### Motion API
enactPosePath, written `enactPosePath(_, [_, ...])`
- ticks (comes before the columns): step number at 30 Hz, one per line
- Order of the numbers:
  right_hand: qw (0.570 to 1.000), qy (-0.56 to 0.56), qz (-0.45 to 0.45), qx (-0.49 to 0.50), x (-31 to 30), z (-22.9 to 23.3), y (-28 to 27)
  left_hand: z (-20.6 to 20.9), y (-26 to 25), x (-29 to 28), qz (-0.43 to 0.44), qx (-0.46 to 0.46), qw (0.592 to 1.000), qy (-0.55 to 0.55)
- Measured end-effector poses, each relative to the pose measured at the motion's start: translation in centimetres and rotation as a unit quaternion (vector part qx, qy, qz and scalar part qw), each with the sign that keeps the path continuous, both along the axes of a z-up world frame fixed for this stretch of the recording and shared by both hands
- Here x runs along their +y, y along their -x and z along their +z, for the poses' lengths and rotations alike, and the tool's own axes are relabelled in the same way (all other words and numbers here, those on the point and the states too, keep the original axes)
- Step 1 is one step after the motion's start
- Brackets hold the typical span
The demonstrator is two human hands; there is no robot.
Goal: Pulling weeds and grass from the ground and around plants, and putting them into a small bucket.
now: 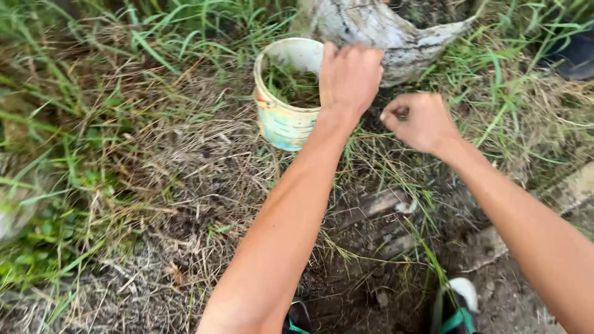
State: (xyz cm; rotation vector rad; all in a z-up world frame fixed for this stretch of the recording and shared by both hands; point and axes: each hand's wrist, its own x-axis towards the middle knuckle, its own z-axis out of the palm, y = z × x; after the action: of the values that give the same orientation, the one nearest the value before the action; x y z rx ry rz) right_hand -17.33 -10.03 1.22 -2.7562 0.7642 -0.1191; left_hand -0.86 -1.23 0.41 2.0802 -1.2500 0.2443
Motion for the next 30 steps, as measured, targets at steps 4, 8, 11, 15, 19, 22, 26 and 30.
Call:
enactPosePath(4, [0.999,-0.035,-0.011,0.004,1.4,0.4,1.1,-0.6,1.8,-0.4,-0.035,0.013,0.999,0.031])
enactPosePath(8, [0.997,-0.073,0.012,-0.019,2.5,-1.2,0.8,-1.2,2.2,0.9,-0.079,0.089,0.991,-0.062])
enactPosePath(11, [0.996,-0.05,0.072,-0.023,3.9,-2.4,0.2,-1.8,2.0,3.6,-0.081,0.067,0.985,-0.134])
enactPosePath(15, [0.97,0.092,0.22,-0.058,6.3,-5.4,0.1,-3.1,1.5,8.9,-0.13,0.082,0.961,-0.23])
enactPosePath(19, [0.952,0.113,0.275,-0.068,9.0,-9.2,0.3,-4.1,1.1,13.5,-0.081,0.098,0.944,-0.306])
enactPosePath(22, [0.951,0.113,0.265,-0.108,10.8,-11.2,0.1,-5.3,2.0,15.7,-0.054,0.115,0.915,-0.383])
enactPosePath(26, [0.975,0.087,0.194,0.065,11.7,-11.9,-1.5,-8.7,2.4,16.8,-0.049,0.05,0.896,-0.439])
enactPosePath(30, [0.971,0.122,0.204,0.026,8.5,-16.6,-1.4,-7.1,3.5,17.8,-0.054,0.055,0.858,-0.508])
